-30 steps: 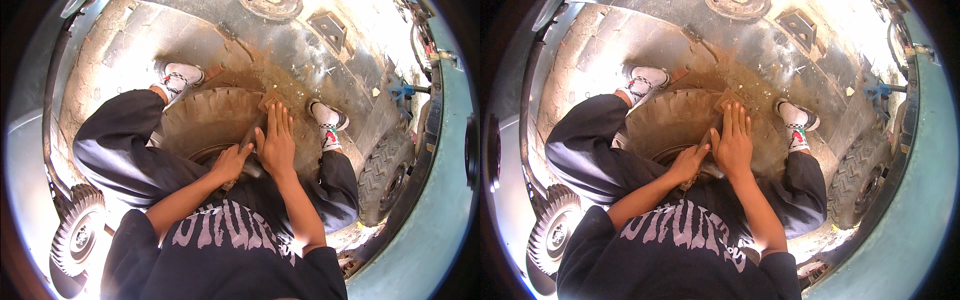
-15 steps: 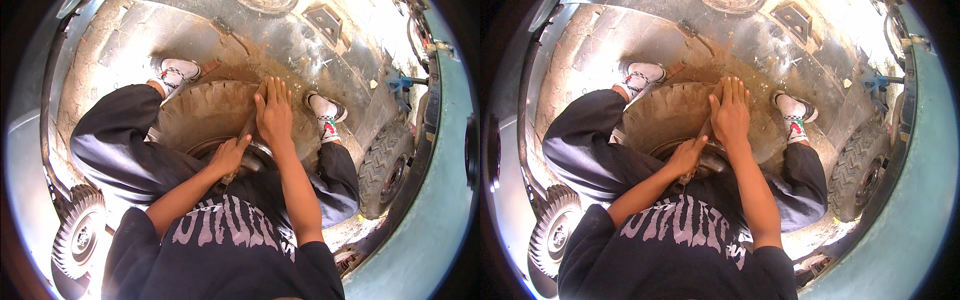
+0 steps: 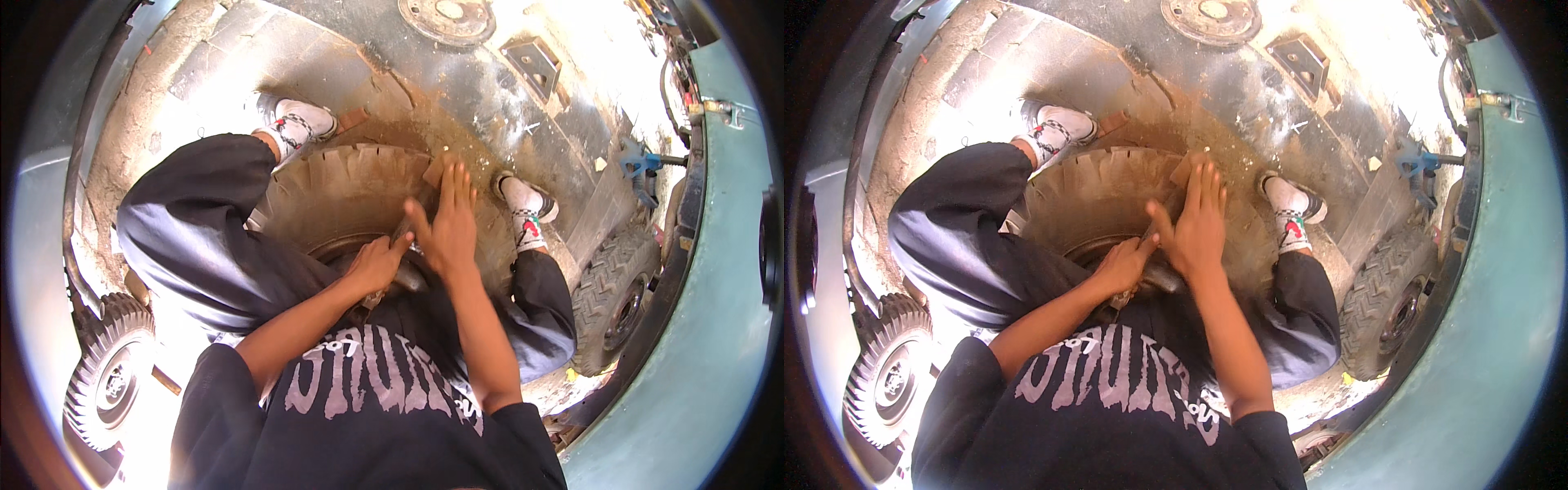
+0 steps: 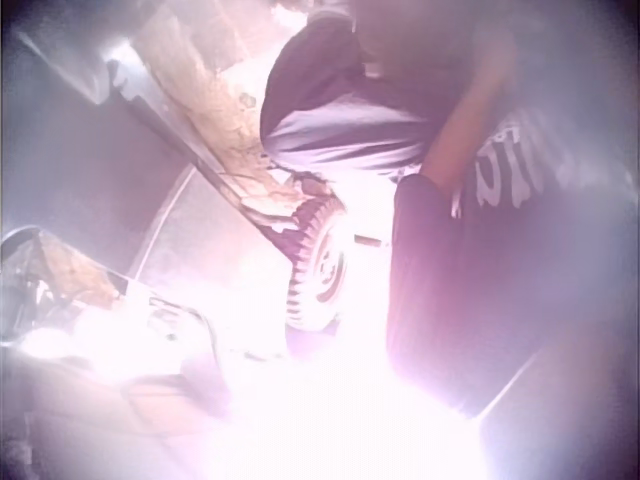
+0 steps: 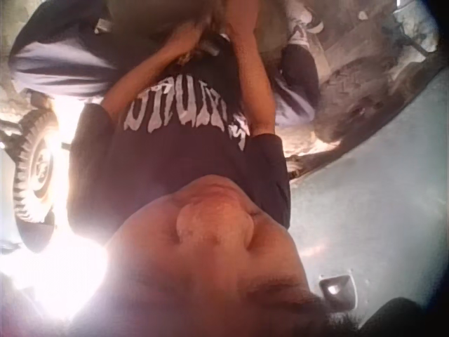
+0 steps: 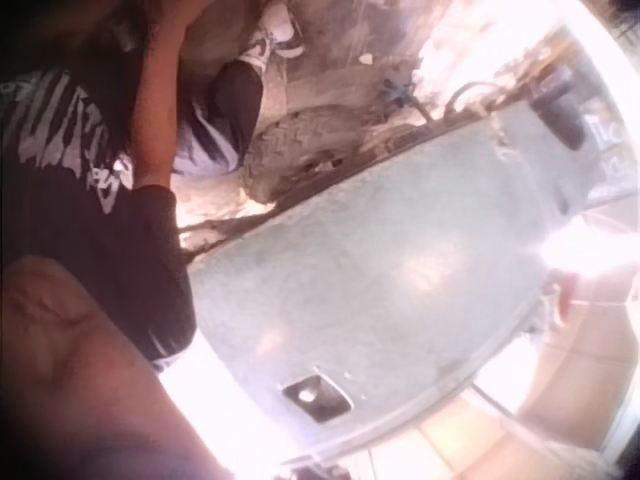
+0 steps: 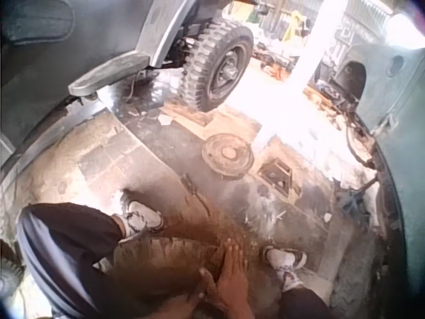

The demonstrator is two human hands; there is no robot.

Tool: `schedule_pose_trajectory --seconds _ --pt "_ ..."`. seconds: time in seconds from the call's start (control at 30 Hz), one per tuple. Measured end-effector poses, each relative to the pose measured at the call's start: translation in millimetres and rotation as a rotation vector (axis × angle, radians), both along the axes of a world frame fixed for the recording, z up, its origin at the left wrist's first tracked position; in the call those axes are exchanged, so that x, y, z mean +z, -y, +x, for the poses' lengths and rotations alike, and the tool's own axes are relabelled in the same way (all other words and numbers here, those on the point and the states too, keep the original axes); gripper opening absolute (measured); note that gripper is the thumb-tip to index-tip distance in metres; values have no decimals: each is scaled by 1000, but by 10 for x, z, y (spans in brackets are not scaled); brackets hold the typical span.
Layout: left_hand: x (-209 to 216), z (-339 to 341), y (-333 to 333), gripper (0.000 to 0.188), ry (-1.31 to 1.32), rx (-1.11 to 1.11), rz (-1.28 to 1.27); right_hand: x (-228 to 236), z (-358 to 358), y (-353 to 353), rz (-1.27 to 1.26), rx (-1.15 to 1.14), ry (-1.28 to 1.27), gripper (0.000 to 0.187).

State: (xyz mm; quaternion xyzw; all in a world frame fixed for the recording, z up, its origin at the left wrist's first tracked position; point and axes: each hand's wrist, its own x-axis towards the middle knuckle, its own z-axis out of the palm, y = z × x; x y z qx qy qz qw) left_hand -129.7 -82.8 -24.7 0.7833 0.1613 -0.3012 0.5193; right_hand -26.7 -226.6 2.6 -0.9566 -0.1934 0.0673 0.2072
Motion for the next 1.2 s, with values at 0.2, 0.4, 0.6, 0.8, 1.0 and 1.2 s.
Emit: schedule_pose_trajectory --seconds 0.2,0.4,0.6,0.8,1.0,1.2 --pt "148 9 48 80 -53 -15 -80 35 189 82 16 -37 -56 88" --pt "-351 -83 84 85 -12 37 18 -2 113 109 46 13 -14 81" --pt "116 78 -33 88 -168 94 -81 59 1 111 57 11 -7 73" --pt "-361 -123 67 87 83 118 75 169 594 43 323 -182 -16 34" --pt "76 46 -73 83 -303 208 -330 32 652 176 448 -548 -87 29" --pt "-45 10 -106 80 -335 247 -440 -232 457 361 1252 -929 -389 29"
